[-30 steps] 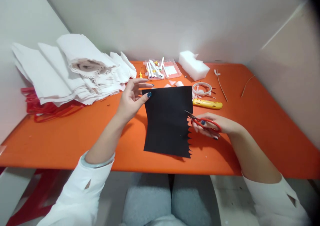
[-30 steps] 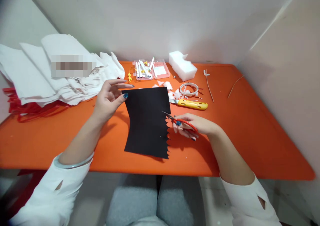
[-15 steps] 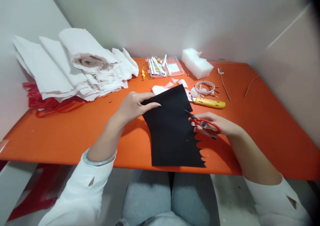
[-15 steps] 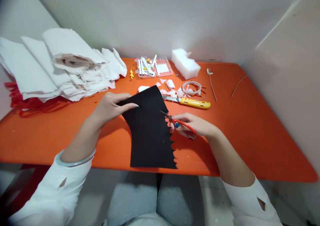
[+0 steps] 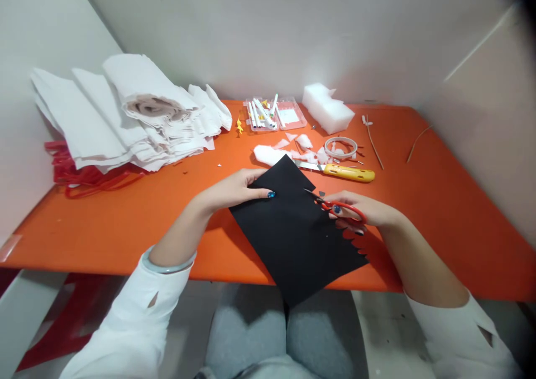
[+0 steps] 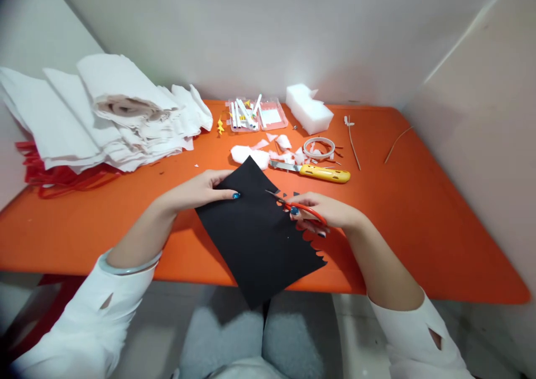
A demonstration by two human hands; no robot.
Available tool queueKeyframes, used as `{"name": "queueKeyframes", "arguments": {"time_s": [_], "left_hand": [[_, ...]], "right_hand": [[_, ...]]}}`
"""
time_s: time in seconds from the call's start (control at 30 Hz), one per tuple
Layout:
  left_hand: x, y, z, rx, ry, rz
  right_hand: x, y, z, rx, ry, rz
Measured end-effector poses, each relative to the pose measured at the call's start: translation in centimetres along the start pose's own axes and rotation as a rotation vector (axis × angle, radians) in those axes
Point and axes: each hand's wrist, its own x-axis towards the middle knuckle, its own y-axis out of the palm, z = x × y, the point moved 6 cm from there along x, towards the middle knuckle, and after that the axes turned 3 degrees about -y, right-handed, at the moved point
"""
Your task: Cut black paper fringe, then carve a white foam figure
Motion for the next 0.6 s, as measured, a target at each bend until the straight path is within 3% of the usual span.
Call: {"name": "queueKeyframes", "arguments": {"time_s": [0.3, 0.43, 0.6], "left_hand": [[0.4, 0.7, 1.1, -0.264, -0.067, 0.119], [0.3, 1.5, 0.7, -0.338, -0.05, 0.168], [-0.2, 1.6, -0.3, -0.345, -0.026, 0.143]], "right_hand": [[-0.2, 0.9, -0.7, 0.234, 0.146, -0.089], [-0.8, 1.0, -0.3, 0.347, 0.15, -0.262], [-1.1, -0.1, -0.6, 0.215, 0.133, -0.296]]}}
